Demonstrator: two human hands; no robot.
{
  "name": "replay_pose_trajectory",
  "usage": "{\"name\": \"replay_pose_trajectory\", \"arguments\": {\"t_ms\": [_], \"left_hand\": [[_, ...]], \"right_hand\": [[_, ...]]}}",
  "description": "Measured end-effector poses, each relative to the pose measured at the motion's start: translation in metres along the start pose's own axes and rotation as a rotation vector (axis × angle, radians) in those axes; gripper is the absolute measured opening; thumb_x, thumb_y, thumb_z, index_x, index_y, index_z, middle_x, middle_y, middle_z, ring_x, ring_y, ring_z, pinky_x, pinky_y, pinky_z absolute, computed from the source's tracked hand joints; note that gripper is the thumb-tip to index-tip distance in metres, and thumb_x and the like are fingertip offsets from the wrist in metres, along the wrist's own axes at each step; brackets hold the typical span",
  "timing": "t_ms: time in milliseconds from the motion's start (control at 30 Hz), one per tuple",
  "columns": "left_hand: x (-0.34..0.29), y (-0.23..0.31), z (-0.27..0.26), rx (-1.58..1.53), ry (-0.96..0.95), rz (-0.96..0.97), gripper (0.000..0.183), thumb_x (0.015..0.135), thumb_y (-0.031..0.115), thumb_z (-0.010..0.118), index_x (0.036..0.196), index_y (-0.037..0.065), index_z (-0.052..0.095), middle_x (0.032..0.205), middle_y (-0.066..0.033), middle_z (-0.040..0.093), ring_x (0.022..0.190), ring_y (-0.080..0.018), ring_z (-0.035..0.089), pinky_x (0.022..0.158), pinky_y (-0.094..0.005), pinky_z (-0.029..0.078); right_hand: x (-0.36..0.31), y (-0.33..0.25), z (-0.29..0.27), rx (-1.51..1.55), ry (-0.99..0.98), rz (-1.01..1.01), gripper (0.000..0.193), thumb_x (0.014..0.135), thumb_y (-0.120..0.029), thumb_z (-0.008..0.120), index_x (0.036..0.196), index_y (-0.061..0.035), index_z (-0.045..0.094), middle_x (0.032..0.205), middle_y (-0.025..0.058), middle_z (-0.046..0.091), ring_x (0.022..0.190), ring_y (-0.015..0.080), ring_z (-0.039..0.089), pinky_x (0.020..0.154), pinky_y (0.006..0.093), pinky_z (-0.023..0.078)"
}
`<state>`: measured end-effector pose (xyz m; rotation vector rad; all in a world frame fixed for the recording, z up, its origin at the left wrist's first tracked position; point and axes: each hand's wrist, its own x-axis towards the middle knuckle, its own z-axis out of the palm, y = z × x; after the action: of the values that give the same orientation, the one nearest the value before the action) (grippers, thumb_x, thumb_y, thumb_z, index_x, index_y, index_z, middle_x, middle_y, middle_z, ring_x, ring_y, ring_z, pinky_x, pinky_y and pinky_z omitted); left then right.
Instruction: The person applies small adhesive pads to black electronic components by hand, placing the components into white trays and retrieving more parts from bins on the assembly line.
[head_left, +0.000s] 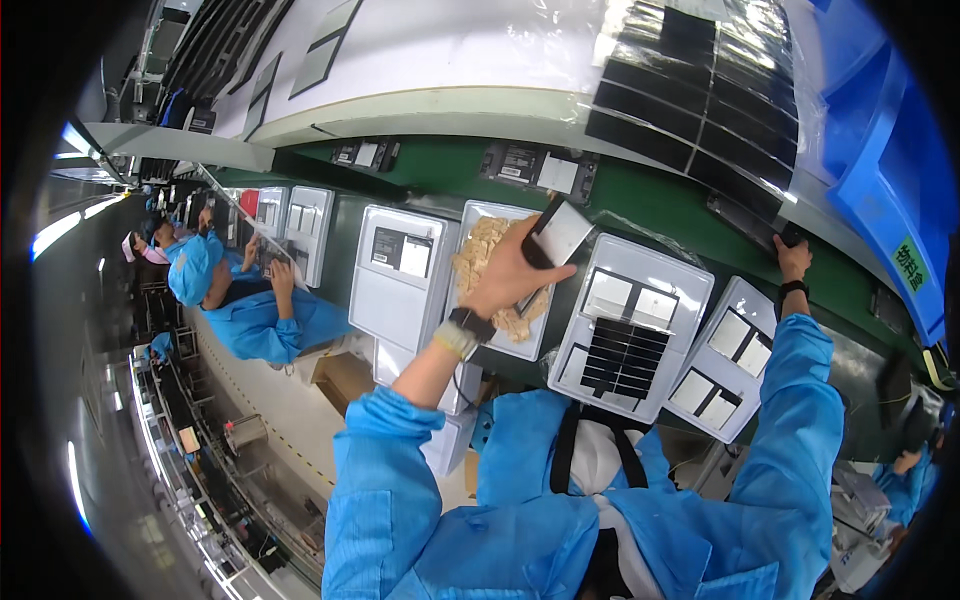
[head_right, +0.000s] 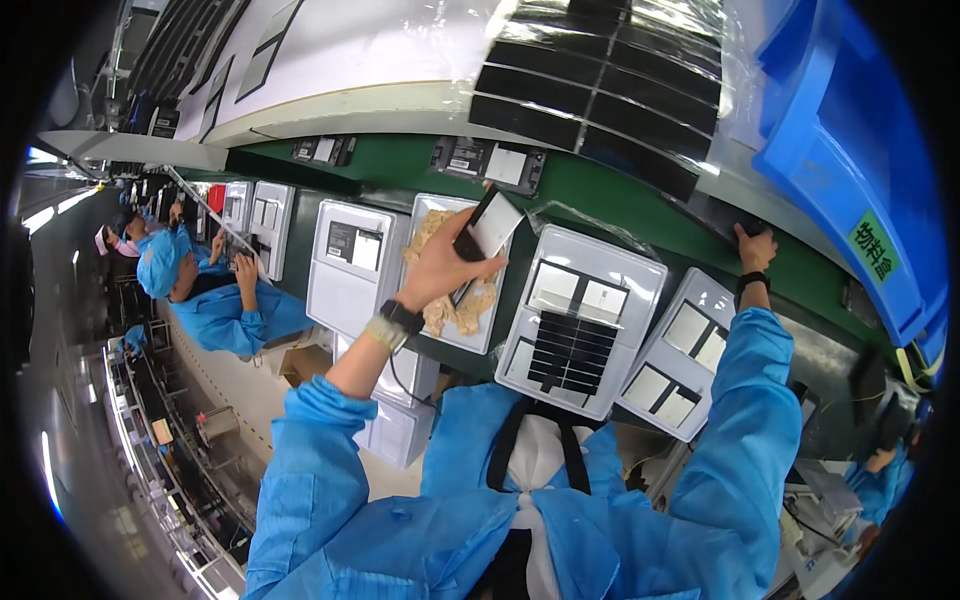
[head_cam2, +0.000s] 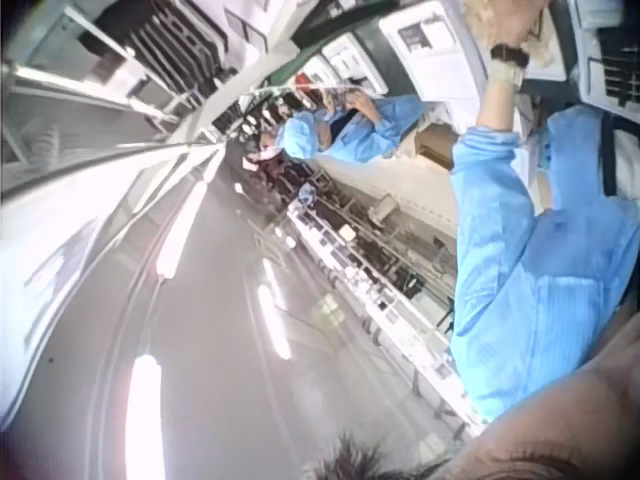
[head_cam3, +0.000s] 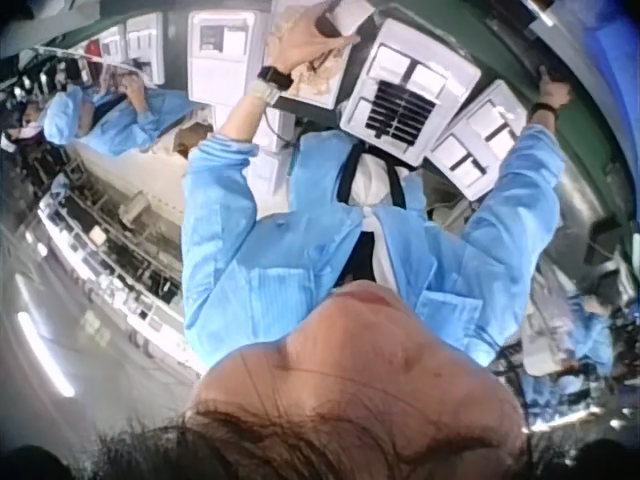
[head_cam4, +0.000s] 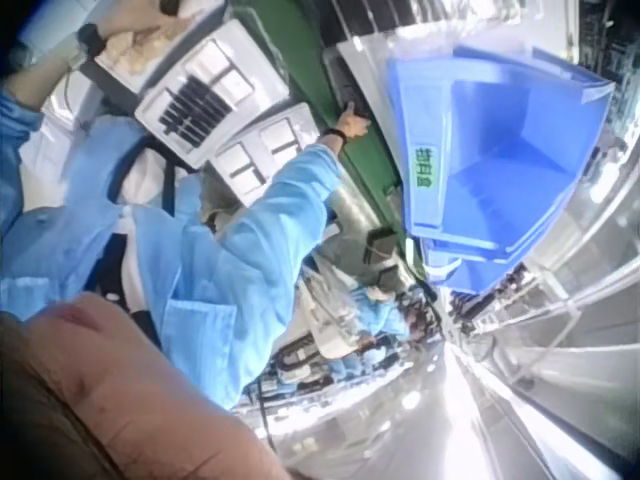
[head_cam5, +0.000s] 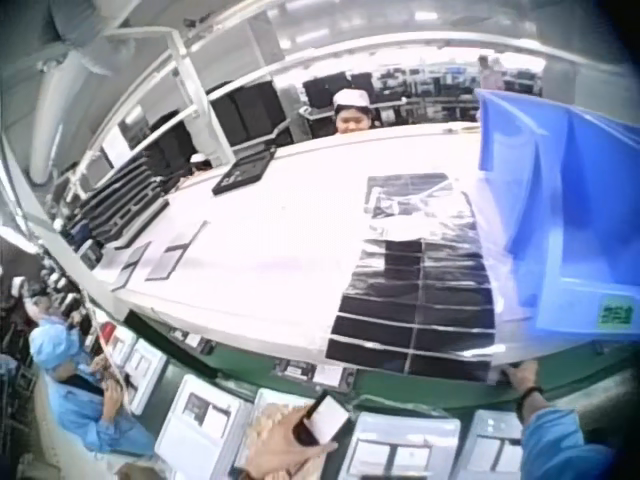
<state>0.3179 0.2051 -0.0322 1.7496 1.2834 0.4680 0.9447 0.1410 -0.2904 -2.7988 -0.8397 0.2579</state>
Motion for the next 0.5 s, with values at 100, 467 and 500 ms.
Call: {"name": "replay_pose_trajectory", "arguments": {"t_ms": [100,467,500], "left_hand": [[0.041,0.009,0.029,0.067,-0.028,0.025,0.098,0.068,0.046,0.092,0.143,-0.002,0.052,0.130,-0.0225,0.062,0.120,-0.0324,0.061,0.104,-0.0382,0.048],[0.170,0.023,0.153,0.399,-0.244,0.088,0.059,0.063,0.042,0.086,0.109,0.007,0.075,0.118,-0.0204,0.070,0.120,-0.0392,0.061,0.103,-0.0449,0.047],[0.170,0.032,0.165,0.396,-0.264,-0.041,0.051,0.066,0.039,0.084,0.106,0.008,0.077,0.117,-0.0195,0.072,0.120,-0.0384,0.062,0.103,-0.0449,0.048]], "right_hand": [[0.013,0.021,0.013,0.063,0.090,-0.198,0.089,0.073,-0.056,0.086,0.130,0.0064,0.058,0.124,0.0273,0.065,0.119,0.0460,0.059,0.103,0.0503,0.048],[-0.136,-0.113,-0.029,0.397,0.052,-0.400,0.067,0.085,-0.038,0.082,0.130,0.0039,0.055,0.129,0.0281,0.058,0.114,0.0433,0.061,0.094,0.0496,0.051],[-0.141,-0.118,-0.044,0.525,0.110,-0.464,0.062,0.089,-0.036,0.079,0.130,0.0038,0.055,0.126,0.0275,0.061,0.111,0.0421,0.063,0.091,0.0481,0.052]]}}
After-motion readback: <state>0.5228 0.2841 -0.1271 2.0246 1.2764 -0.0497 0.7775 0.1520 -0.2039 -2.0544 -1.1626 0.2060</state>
